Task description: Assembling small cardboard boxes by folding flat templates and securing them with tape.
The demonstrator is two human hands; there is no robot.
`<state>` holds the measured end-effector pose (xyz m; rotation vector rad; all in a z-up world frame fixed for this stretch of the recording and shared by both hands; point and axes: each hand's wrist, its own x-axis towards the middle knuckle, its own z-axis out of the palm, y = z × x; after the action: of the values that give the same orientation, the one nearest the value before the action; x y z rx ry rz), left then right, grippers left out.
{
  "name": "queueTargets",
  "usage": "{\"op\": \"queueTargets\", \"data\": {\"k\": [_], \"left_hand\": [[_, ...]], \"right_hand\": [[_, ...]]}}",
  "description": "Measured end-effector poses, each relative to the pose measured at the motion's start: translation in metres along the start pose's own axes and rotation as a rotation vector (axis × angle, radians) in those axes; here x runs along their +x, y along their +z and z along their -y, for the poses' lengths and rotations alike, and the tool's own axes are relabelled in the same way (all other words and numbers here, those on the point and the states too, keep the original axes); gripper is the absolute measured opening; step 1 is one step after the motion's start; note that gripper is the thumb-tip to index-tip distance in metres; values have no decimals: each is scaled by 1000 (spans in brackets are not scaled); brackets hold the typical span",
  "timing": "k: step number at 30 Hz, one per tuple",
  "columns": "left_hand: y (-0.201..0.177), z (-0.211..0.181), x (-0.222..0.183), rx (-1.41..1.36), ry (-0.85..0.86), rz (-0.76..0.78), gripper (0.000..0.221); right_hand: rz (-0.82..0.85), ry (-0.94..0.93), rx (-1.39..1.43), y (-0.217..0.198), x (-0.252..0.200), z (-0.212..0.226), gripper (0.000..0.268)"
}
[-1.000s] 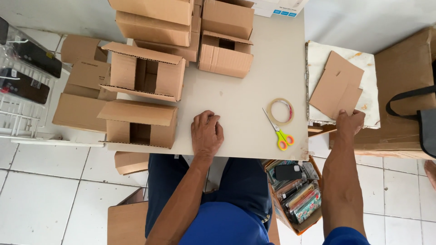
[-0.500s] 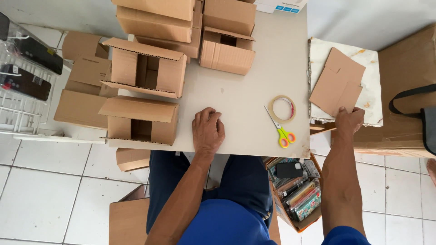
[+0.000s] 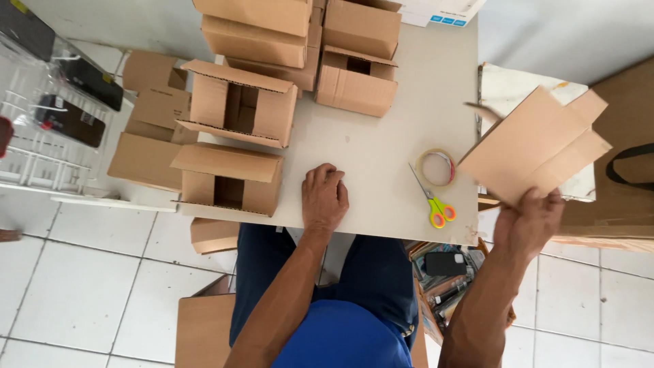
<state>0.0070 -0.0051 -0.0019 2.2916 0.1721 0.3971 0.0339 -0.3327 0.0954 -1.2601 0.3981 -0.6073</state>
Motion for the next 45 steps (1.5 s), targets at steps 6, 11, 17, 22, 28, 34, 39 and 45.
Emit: {"op": "queueTargets", "data": {"k": [6, 11, 17, 22, 28, 34, 39, 45], "left_hand": [[10, 21, -2, -257, 65, -215, 40], [10, 28, -3, -539, -21, -242, 68], [8, 15, 1, -189, 59, -157, 55], [1, 6, 0, -178, -8, -103, 28], [8, 14, -1, -143, 31, -129, 27], [7, 11, 0, -159, 69, -189, 25], [4, 10, 0, -144, 1, -126, 27], [0, 6, 1, -143, -54, -73, 27]], "right_hand": [[207, 51, -139, 10, -96, -52, 35], [412, 192, -508, 9, -134, -74, 41], [598, 93, -947, 2, -124, -74, 40], [483, -389, -1234, 6, -98, -70, 32], [501, -528, -1397, 34, -66, -77, 48], [374, -489, -1430, -1, -11, -141, 28], [366, -282, -1285, 34, -38, -105, 50], [930, -26, -231, 143, -174, 96, 23]]}}
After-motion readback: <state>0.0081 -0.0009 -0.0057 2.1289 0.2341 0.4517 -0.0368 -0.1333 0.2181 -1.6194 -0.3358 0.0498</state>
